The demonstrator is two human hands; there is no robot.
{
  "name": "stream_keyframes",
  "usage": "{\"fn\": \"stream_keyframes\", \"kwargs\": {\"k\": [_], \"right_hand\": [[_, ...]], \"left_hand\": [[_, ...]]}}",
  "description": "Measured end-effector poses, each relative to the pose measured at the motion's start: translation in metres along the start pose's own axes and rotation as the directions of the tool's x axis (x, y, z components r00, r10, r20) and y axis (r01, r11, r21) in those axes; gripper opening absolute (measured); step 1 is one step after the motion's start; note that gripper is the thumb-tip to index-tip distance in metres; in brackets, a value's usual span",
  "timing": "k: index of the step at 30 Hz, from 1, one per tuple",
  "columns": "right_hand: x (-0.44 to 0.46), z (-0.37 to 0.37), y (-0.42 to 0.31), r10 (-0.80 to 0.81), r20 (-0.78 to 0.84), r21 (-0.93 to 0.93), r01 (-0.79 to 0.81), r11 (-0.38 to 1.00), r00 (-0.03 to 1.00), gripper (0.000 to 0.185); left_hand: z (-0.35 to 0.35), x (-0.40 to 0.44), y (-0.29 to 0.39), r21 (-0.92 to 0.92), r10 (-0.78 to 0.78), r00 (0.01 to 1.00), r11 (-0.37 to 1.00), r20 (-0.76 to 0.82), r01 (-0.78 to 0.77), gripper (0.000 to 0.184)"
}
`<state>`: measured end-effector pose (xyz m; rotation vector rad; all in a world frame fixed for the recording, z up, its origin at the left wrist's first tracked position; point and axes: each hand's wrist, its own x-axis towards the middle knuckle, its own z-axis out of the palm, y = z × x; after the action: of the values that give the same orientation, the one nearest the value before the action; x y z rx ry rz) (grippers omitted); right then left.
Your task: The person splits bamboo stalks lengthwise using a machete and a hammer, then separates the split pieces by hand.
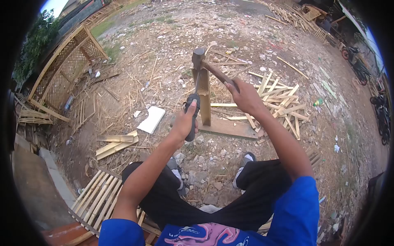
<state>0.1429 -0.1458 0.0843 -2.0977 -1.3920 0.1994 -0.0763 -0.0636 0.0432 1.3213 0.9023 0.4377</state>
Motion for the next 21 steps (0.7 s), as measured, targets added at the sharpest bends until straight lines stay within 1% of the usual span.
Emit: {"fn": "stream_keyframes", "kwargs": {"k": [1, 4, 5, 8, 12, 13, 14, 16, 17, 20, 21], "right_hand": [[-0.003, -0.003, -0.006, 0.025, 0.02, 0.006, -0.025, 1.0, 0.999, 0.04], [-0.014, 0.002, -0.011, 0.029, -0.02, 0.08, -0.027, 0.996, 0.999, 0.04], [-0.017, 0.007, -0.008, -0.008, -0.03, 0.094, 0.01, 0.996, 1.0, 0.04], [-0.015, 0.015, 0.003, -0.032, -0.035, 0.004, 0.032, 0.999, 0.999, 0.039], [-0.003, -0.017, -0.026, -0.005, -0.046, 0.065, 0.008, 0.998, 0.999, 0.043], [0.003, -0.02, -0.032, -0.089, -0.169, 0.077, 0.103, 0.992, 0.981, 0.045], [0.006, -0.03, -0.04, -0.037, -0.159, 0.132, 0.058, 0.989, 0.987, 0.046], [0.012, -0.029, -0.044, 0.016, -0.235, 0.37, 0.074, 0.926, 0.972, 0.047], [0.008, -0.031, -0.049, 0.053, -0.228, 0.434, 0.053, 0.899, 0.972, 0.047], [-0.007, 0.017, -0.006, -0.071, -0.186, 0.227, 0.113, 0.967, 0.98, 0.043], [-0.012, 0.02, -0.005, -0.109, -0.107, 0.11, 0.121, 0.987, 0.988, 0.04]], "left_hand": [[-0.001, 0.001, 0.001, 0.004, 0.0, 1.0, 1.0, 0.005, 0.0, 0.055], [-0.001, 0.003, 0.0, 0.003, -0.008, 1.0, 1.0, 0.014, 0.008, 0.055], [-0.001, 0.003, -0.001, -0.001, -0.005, 1.0, 1.0, 0.015, 0.005, 0.055], [0.0, 0.004, -0.002, -0.016, -0.007, 1.0, 1.0, -0.006, 0.007, 0.055], [-0.001, 0.004, 0.0, 0.005, -0.001, 1.0, 1.0, 0.003, 0.001, 0.055], [-0.002, 0.004, -0.001, 0.002, 0.01, 1.0, 1.0, 0.011, -0.01, 0.055], [-0.003, 0.004, -0.003, -0.001, 0.017, 1.0, 1.0, 0.02, -0.017, 0.055], [-0.004, 0.005, -0.002, -0.002, 0.021, 1.0, 1.0, 0.019, -0.021, 0.055], [-0.004, 0.004, -0.001, -0.003, 0.015, 1.0, 1.0, 0.009, -0.014, 0.055], [-0.002, 0.006, -0.003, -0.004, -0.011, 1.0, 1.0, -0.011, 0.011, 0.056], [0.0, 0.006, -0.004, 0.005, -0.019, 1.0, 1.0, -0.011, 0.019, 0.056]]}}
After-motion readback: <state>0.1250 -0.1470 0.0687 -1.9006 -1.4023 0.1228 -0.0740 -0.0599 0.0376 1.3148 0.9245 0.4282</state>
